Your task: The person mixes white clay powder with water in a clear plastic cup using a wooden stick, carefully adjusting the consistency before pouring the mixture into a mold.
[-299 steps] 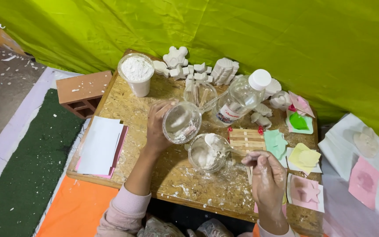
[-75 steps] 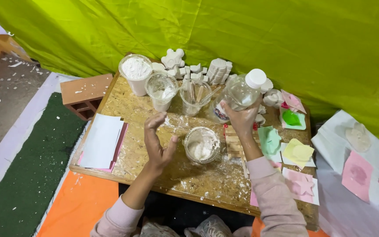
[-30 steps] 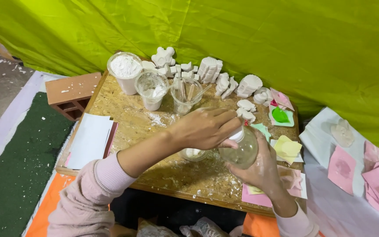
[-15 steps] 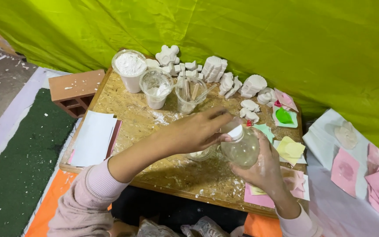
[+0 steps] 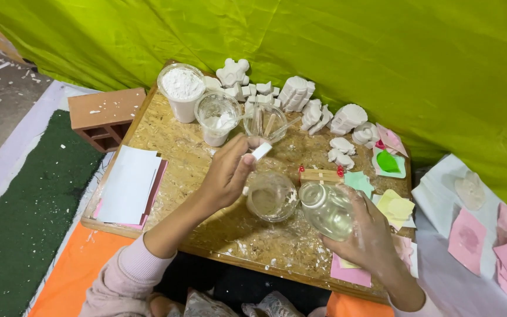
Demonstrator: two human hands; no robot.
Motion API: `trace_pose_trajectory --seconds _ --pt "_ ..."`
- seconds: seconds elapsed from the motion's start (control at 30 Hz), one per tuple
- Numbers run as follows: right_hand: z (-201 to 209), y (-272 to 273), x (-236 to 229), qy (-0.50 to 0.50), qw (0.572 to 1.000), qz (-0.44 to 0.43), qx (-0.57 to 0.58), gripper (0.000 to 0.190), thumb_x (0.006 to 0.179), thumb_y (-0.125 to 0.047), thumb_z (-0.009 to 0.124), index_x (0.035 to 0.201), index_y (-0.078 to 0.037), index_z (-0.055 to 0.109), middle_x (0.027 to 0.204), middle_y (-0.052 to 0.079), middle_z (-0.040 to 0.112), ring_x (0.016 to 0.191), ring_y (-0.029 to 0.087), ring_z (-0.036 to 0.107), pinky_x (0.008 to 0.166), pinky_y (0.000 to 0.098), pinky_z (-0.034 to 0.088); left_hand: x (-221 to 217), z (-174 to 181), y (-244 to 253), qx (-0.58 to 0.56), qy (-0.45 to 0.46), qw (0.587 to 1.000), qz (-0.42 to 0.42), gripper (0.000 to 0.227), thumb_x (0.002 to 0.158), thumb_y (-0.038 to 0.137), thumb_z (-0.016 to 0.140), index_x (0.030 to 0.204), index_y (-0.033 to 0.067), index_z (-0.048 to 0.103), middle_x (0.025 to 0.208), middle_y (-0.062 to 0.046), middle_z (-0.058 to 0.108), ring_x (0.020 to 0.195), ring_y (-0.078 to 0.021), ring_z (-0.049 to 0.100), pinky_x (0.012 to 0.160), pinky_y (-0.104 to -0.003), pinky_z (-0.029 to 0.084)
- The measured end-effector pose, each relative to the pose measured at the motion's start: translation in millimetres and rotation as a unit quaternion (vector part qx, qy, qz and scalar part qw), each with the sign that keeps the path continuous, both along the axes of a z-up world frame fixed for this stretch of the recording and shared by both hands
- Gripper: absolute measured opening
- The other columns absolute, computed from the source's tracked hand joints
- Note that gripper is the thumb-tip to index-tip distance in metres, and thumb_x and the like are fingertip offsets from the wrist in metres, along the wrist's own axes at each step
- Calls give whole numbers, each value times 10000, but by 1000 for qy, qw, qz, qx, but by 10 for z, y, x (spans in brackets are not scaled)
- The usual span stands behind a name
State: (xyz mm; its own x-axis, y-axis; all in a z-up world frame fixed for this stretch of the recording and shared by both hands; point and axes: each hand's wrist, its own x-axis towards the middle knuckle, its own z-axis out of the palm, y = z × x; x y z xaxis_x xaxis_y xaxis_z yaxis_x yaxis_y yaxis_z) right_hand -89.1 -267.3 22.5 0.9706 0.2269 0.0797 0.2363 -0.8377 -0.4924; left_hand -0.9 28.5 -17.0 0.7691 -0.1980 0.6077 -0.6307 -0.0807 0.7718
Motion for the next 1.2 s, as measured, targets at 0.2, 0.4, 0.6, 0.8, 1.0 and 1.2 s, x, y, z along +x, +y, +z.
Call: trace_pose_trajectory --seconds 0.2,0.4,0.6,0.8,1.0,1.2 --pt "-271 -256 55 12 986 4 -164 1239 467 -476 948 1523 -151 389 1209 202 609 966 345 677 816 490 609 149 -602 4 -150 15 987 58 569 1096 463 248 1214 15 579 962 -85 625 692 -124 546 555 -224 473" --pt "-289 -320 109 8 977 28 -212 1183 505 -525 925 1493 -107 427 1252 172 599 1029 329 666 866 465 584 250 -837 8 -155 9 981 118 659 1077 568 230 1190 28 589 889 -48 581 670 -115 520 558 -236 441" --pt "-186 -286 164 -8 976 56 -210 1106 508 -472 918 1432 -45 485 1199 164 618 960 310 680 809 433 595 262 -852 56 -133 -3 982 132 689 1076 570 202 1164 22 611 888 -60 579 664 -122 512 560 -255 426" --pt "-153 -269 202 -41 971 86 -220 1105 530 -502 896 1443 -48 471 1237 170 594 975 322 672 797 425 585 313 -899 52 -139 -27 981 129 673 1087 556 215 1146 9 603 868 -66 587 680 -140 531 580 -258 450" --pt "-183 -272 240 -23 967 84 -241 1051 566 -532 869 1408 -24 495 1199 182 603 918 315 686 749 422 612 298 -891 70 -131 -11 982 133 708 1077 589 196 1146 17 609 841 -49 566 649 -129 508 553 -254 427" --pt "-220 -321 248 32 962 66 -262 1221 524 -568 908 1525 -109 382 1323 205 552 1041 352 665 849 476 606 292 -883 78 -132 -9 982 132 693 1081 572 196 1153 24 612 831 -45 576 631 -120 507 535 -245 430"
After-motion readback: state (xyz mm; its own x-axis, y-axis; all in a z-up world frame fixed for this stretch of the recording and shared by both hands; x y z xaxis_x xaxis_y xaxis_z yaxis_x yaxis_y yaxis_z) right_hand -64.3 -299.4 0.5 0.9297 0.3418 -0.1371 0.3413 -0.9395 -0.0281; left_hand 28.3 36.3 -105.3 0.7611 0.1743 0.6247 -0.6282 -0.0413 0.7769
